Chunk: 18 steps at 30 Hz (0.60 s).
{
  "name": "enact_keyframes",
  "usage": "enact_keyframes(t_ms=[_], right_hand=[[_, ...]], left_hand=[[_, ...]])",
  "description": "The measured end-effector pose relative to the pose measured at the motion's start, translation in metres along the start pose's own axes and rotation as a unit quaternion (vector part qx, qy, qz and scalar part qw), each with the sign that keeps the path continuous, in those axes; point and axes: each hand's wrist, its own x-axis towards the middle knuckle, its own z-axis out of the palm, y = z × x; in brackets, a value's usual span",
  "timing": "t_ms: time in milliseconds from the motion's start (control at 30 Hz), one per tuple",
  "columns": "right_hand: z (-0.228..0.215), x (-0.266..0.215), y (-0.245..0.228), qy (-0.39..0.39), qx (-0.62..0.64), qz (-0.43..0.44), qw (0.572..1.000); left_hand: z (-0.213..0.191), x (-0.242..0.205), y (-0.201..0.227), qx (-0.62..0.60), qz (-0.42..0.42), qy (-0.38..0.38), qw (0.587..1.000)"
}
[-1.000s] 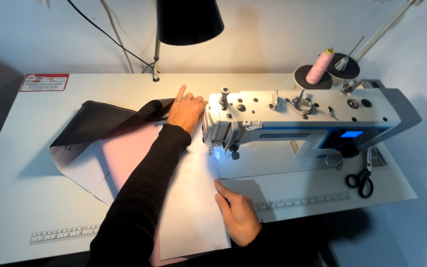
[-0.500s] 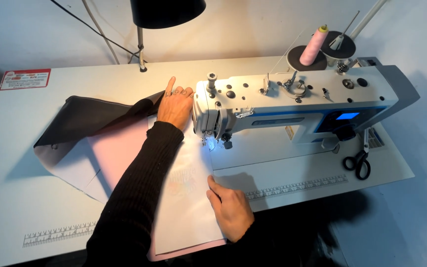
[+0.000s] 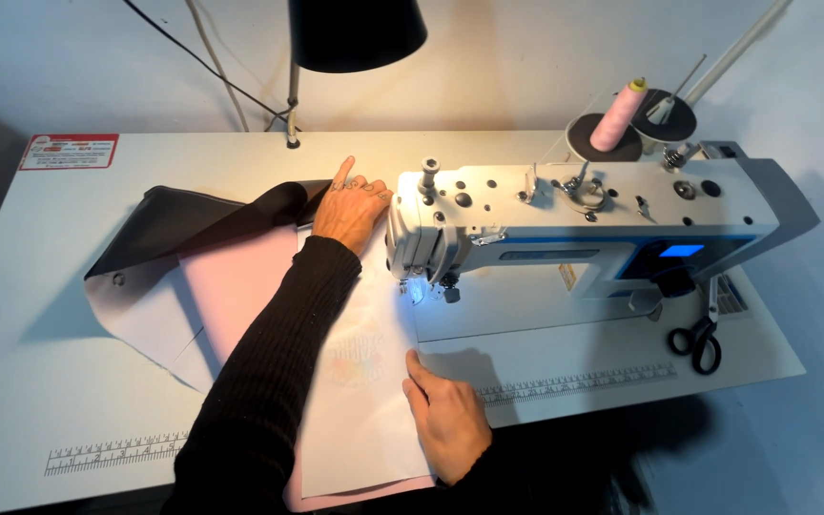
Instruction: Sewing pieces of leather together using an industrial sewing machine and then trimming the edges with scissors.
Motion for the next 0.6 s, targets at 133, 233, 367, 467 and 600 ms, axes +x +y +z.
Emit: enact_keyframes(t_ms=[133,233,367,467,600], right_hand=[[0.001,0.003,-0.002,0.002,0.004,-0.005,1.000],[0.005,0.006,0.005,0.006,0.005,-0.009,1.000],[-0.003,0.013,-0.007,0.002,0.000,-0.006,1.000],[-0.004,0.018,-0.011,-0.021,-0.014,0.025,0.999],[-0.001,0.027,-0.006,0.002,-0.017,0.012,1.000]], left_hand=[[0.002,0.003,-0.003,-0.029,-0.005,0.000,1.000],[-0.005,0.006,-0.002,-0.036,-0.019,-0.019,0.999],[-0.007,0.010,-0.003,-0.048,-0.019,-0.024,0.998],[-0.005,0.011,-0.008,-0.054,-0.016,0.006,0.998],[-0.007,0.017,-0.012,-0.049,-0.034,-0.006,0.998]])
